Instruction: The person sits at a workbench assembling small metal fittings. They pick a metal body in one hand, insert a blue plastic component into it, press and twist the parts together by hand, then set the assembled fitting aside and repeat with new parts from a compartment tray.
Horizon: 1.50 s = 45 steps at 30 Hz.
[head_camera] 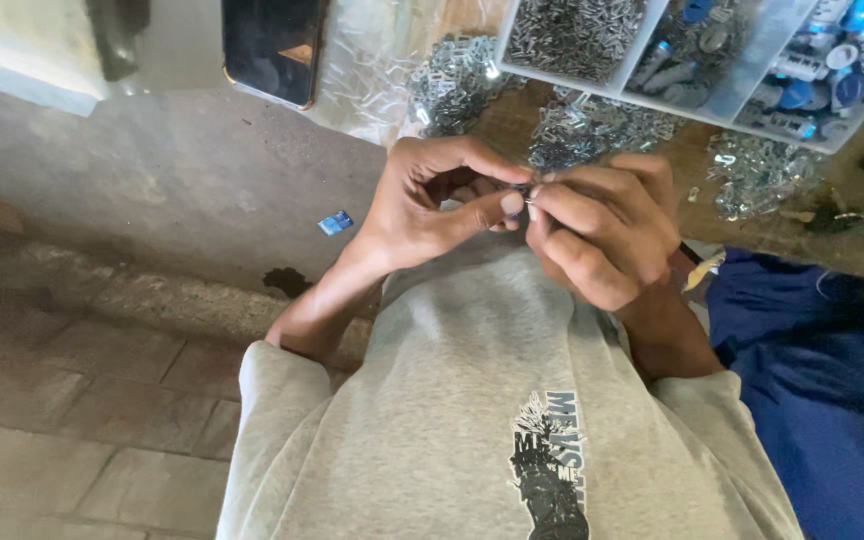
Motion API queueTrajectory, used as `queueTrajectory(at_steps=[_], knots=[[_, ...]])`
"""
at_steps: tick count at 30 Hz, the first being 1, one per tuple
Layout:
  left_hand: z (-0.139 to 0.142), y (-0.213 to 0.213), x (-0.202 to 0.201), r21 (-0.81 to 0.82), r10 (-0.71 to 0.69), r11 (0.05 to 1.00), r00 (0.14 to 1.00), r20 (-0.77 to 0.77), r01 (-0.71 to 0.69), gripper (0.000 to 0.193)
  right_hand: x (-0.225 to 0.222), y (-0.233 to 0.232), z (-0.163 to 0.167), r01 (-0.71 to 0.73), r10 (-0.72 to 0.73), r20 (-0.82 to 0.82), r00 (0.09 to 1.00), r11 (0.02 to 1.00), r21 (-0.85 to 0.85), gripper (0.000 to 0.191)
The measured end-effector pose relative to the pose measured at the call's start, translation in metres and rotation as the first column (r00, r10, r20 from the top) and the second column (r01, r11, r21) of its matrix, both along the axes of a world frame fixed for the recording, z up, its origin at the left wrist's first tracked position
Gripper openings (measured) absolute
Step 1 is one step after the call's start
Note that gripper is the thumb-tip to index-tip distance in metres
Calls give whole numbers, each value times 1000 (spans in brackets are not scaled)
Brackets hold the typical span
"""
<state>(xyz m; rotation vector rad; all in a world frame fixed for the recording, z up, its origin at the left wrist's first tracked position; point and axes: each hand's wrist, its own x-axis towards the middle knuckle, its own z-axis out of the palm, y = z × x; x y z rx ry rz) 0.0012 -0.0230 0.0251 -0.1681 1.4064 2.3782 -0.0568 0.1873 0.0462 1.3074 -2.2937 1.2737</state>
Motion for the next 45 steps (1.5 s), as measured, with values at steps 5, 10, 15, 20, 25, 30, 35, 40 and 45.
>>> queueTrajectory(at_steps=[5, 10, 15, 20, 25, 30, 35, 40, 45], knots=[[4, 13, -6, -180, -169, 972, 981, -98, 150, 17, 10, 34, 3, -75, 58, 239, 969, 995, 64, 26], [4, 29, -13, -156, -500, 865, 846, -187, 477, 17, 27, 78, 5, -38, -50, 534, 844, 987, 153, 42], [0, 39, -9, 3, -394, 916, 899, -189, 402, 22, 47, 156, 20, 152, -464, 421, 779, 792, 591, 13], [-9, 34, -10, 81, -256, 959, 954, -155, 271, 23, 75, 224, -3, 462, -616, -46, 787, 536, 707, 24], [-10, 42, -5, 133, -131, 978, 972, -196, 158, 20, 72, 224, -26, 524, -579, -167, 798, 531, 665, 14], [-7, 52, -8, -137, -129, 987, 920, -370, 83, 23, 60, 164, -17, 560, -446, 500, 742, 823, -97, 19], [10, 59, -3, -431, -194, 902, 853, -484, -40, 32, 65, 89, -6, 429, -153, 729, 667, 879, -208, 28], [20, 54, 1, -543, -227, 828, 802, -553, -141, 31, 67, 65, -5, 377, -261, 616, 743, 924, -64, 20], [14, 61, 0, -562, -267, 807, 739, -618, -179, 31, 70, 66, -6, 396, -358, 596, 718, 915, 73, 21]])
